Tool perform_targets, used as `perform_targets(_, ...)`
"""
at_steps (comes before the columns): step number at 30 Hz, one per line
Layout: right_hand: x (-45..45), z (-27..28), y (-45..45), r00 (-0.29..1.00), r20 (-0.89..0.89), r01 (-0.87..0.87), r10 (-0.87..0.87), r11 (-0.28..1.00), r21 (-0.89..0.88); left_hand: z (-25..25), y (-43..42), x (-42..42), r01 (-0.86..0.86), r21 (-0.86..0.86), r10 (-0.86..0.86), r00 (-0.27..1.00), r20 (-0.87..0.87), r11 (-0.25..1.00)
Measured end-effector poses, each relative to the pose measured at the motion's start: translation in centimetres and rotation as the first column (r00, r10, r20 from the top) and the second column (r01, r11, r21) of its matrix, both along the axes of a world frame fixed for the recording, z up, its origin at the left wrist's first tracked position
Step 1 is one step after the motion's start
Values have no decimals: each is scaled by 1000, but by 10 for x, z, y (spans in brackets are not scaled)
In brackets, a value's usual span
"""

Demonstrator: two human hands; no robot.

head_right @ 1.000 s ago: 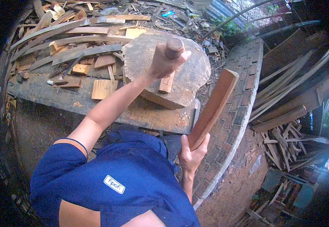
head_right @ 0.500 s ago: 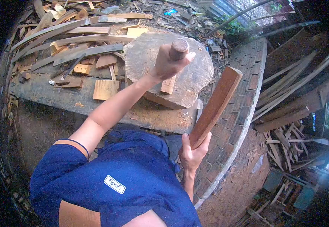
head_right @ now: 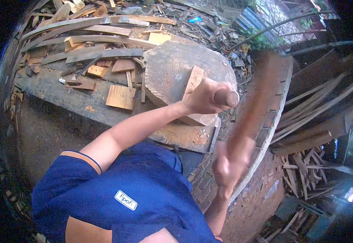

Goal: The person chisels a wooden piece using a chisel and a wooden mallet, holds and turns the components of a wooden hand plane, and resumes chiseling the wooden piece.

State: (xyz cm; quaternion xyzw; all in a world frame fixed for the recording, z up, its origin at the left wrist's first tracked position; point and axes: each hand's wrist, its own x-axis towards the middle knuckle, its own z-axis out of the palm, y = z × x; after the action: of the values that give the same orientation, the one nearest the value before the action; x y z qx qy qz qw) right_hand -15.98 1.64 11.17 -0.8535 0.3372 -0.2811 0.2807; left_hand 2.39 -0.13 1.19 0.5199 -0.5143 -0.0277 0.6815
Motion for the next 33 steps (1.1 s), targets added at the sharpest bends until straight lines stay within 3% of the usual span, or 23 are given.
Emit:
perform_targets(2,-9,2,-1,997,-72,31,-5,930,366,-4,-6,0,5,21,-3,997,-79,1000)
perform_targets(4,-13,5,-4,999,-17,29,-28,998,58,-7,-4,0,-14,17,14,1000,16,1000)
perform_targets(5,-23,1,-10,993,93,78,-77,997,0,-9,-4,-2,-7,21,6,1000,4,1000)
perform_targets(6,-7,17,8,943,302,105,-137,987,121,-9,-3,-3,-8,29,8,1000,1,1000)
perform_targets(8,-2,19,18,879,458,84,-133,989,125,-6,-4,-7,23,66,-23,1000,12,998)
perform_targets(9,-13,6,14,900,411,55,-145,973,223,-7,-4,-9,11,65,-12,1000,25,998)
perform_targets(10,-18,-1,7,996,78,29,-31,999,31,-7,-5,-10,15,56,-17,1000,27,998)
perform_targets(12,-17,-8,13,992,-87,109,-90,962,249,-8,-6,-10,96,103,-99,995,25,990)
perform_targets(13,-18,-1,13,991,-112,96,-76,978,185,-6,-6,-14,67,71,-66,998,-7,995)
perform_targets(14,-22,-7,10,997,8,81,-82,990,117,-8,-5,-15,61,84,-60,998,-18,995)
perform_targets(17,-20,3,22,885,392,108,-250,931,349,-7,-4,-14,32,75,-38,997,72,997)
perform_targets(18,-18,0,21,882,394,115,-257,930,348,-7,-3,-14,40,74,-46,996,75,996)
perform_targets(19,-18,-8,18,979,120,129,-163,960,248,-7,-3,-15,47,87,-54,996,72,995)
perform_targets(20,-20,-18,15,981,-176,110,-84,983,146,-7,-5,-17,52,96,-59,996,69,994)
perform_targets(21,-19,-32,16,998,51,34,-47,974,224,-9,-7,-19,57,89,-64,995,72,994)
perform_targets(22,-22,-32,14,998,57,27,-40,977,213,-11,-9,-18,47,94,-54,996,77,994)
perform_targets(24,-33,-23,24,991,-60,135,-121,874,467,-16,-6,-25,50,114,-58,996,65,992)
perform_targets(27,-35,-40,28,990,48,99,-134,890,446,-16,-3,-27,65,-20,-64,996,60,998)
perform_targets(33,-49,-46,26,982,87,117,-170,897,427,-42,23,-48,93,-105,-52,938,342,990)
